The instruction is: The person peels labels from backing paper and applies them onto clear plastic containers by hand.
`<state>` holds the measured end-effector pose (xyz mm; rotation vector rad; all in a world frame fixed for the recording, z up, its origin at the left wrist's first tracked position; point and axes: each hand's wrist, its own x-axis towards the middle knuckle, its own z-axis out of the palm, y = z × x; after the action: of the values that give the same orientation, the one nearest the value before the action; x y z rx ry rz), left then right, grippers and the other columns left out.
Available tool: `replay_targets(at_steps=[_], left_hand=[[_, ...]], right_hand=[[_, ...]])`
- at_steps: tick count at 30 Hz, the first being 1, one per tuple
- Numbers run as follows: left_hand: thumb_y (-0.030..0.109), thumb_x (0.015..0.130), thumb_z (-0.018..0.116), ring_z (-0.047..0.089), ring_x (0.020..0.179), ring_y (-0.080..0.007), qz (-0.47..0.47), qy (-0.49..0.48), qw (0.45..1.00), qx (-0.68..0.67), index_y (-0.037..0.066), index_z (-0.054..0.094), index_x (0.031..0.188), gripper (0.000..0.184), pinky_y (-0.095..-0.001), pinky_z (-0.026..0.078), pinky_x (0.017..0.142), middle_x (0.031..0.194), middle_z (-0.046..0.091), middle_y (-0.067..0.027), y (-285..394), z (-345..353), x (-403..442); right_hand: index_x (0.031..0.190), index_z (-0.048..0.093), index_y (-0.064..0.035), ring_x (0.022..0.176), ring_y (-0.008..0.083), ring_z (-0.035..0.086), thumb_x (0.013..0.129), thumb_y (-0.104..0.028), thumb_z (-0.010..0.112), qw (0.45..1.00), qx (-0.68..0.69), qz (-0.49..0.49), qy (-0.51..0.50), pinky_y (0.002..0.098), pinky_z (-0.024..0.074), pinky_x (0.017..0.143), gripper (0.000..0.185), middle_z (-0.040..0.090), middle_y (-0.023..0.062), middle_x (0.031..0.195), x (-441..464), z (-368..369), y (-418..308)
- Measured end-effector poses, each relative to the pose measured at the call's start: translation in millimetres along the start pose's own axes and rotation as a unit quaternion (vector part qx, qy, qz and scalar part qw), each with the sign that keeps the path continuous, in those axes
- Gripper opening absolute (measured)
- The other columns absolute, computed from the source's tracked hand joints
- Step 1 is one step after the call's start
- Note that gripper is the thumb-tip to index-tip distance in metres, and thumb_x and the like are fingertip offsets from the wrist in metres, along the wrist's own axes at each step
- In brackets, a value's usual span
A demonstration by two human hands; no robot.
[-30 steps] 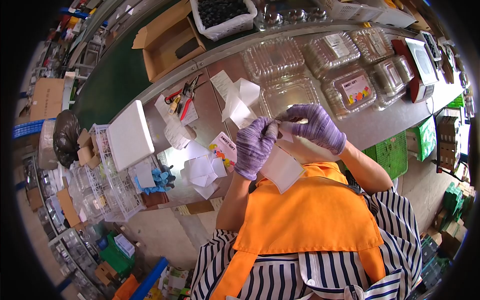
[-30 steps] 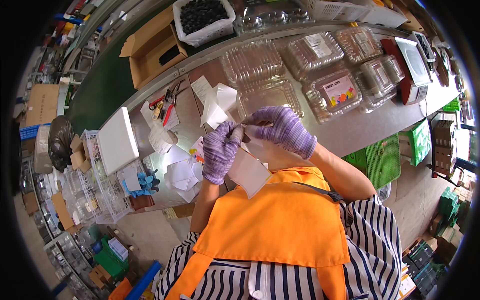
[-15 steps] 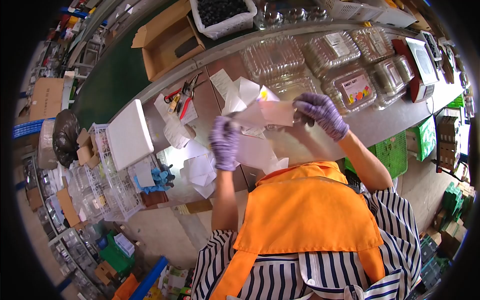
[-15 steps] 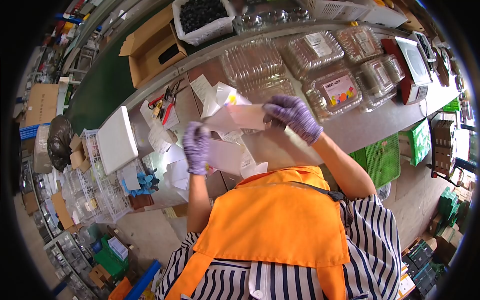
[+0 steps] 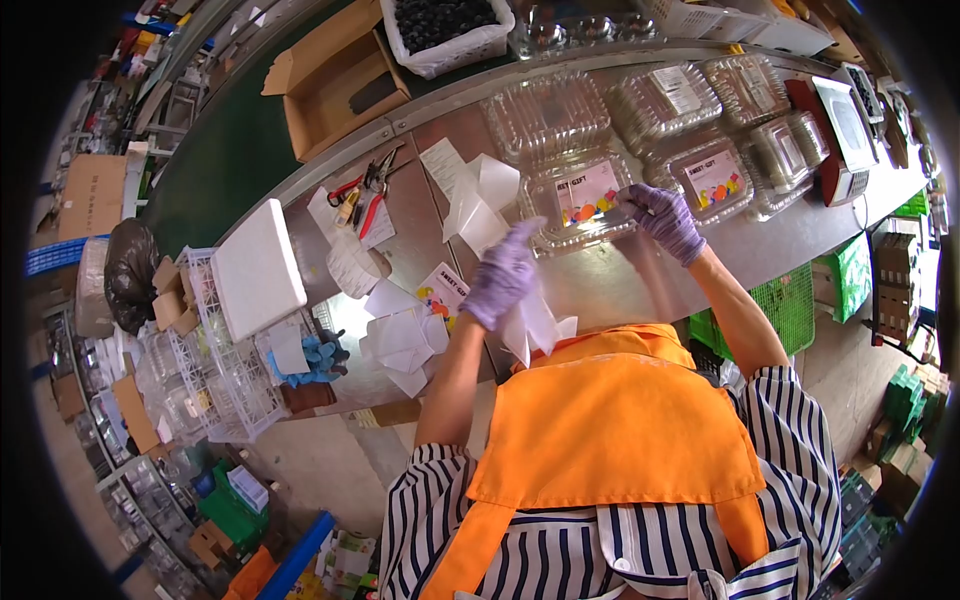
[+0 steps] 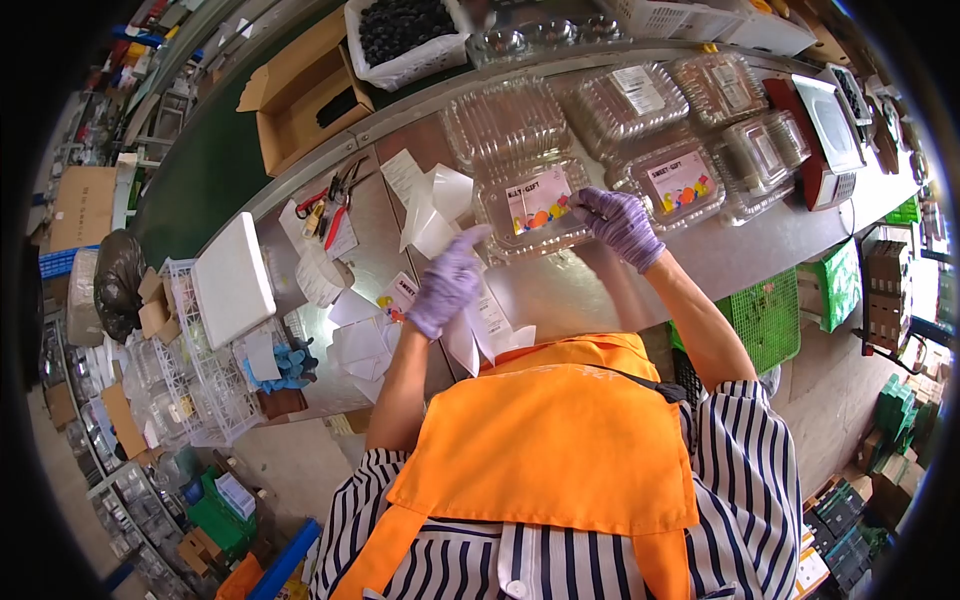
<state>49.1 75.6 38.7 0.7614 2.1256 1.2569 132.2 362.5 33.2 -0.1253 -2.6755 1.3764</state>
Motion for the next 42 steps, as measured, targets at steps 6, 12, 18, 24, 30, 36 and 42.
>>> replay_targets(at_steps=[6,12,18,24,30,36,42], left_hand=[[0.005,0.075,0.046,0.063,0.072,-0.0352,-0.119,-0.137,0.948,0.261,0.016,0.021,0.145,0.075,-0.0442,0.051,0.069,0.086,0.063,-0.0244,39.3,33.1,40.9],[0.010,0.078,0.047,0.065,0.084,-0.0359,-0.189,-0.174,0.907,0.335,0.014,0.016,0.146,0.074,-0.0483,0.050,0.075,0.093,0.064,-0.0253,38.6,41.2,51.9],[0.011,0.077,0.049,0.065,0.084,-0.0362,-0.140,-0.160,0.915,0.342,0.009,0.026,0.142,0.069,-0.0462,0.050,0.075,0.094,0.063,-0.0257,32.4,36.6,58.8],[0.012,0.077,0.050,0.064,0.086,-0.0307,-0.261,0.065,0.945,0.187,0.006,0.043,0.131,0.055,-0.0402,0.049,0.081,0.096,0.065,-0.0208,0.6,-59.4,-17.9],[0.004,0.079,0.045,0.047,0.066,-0.0072,-0.306,0.319,0.897,-0.007,0.009,0.063,0.108,0.035,-0.0244,0.043,0.065,0.075,0.058,-0.0005,-90.8,-138.3,-149.6],[0.019,0.080,0.056,0.059,0.073,-0.0246,-0.332,0.355,0.827,0.283,0.011,0.064,0.106,0.029,-0.0335,0.048,0.073,0.082,0.063,-0.0124,-97.1,-146.9,-150.3],[0.035,0.080,0.064,0.062,0.090,-0.0288,-0.142,0.420,0.862,0.246,0.009,0.064,0.101,0.033,-0.0373,0.048,0.080,0.094,0.065,-0.0134,-48.0,-132.3,-101.1]], right_hand=[[0.095,0.064,-0.0041,0.075,0.0225,0.067,0.083,-0.013,0.064,1.000,-0.019,-0.017,-0.018,0.0311,0.0522,0.066,0.015,0.067,0.0111,0.081,3.8,1.8,8.4],[0.107,0.060,-0.0086,0.082,0.0218,0.066,0.084,-0.007,0.061,0.997,-0.031,0.039,0.062,0.0333,0.0535,0.067,0.023,0.067,0.0104,0.095,3.9,-16.6,17.9],[0.116,0.054,-0.0056,0.087,0.0122,0.059,0.084,-0.001,0.058,0.930,0.351,0.087,0.064,0.0253,0.0487,0.077,0.033,0.063,0.0068,0.100,20.3,46.7,-6.4],[0.107,0.056,-0.0051,0.075,0.0119,0.061,0.085,-0.006,0.060,0.982,0.022,0.149,0.116,0.0276,0.0502,0.070,0.022,0.065,0.0068,0.084,21.9,29.3,23.3],[0.105,0.058,-0.0010,0.086,0.0095,0.059,0.089,-0.004,0.055,0.956,0.247,0.157,-0.014,0.0228,0.0487,0.076,0.017,0.064,0.0049,0.094,6.1,40.7,-14.9],[0.106,0.061,-0.0037,0.076,0.0090,0.055,0.088,-0.009,0.057,0.969,0.153,0.095,-0.171,0.0246,0.0481,0.071,0.019,0.064,0.0038,0.089,19.7,105.6,-58.9],[0.100,0.062,-0.0042,0.078,0.0172,0.063,0.083,-0.009,0.059,0.967,0.145,0.114,-0.174,0.0292,0.0497,0.072,0.018,0.066,0.0110,0.089,26.3,102.2,-87.8]])
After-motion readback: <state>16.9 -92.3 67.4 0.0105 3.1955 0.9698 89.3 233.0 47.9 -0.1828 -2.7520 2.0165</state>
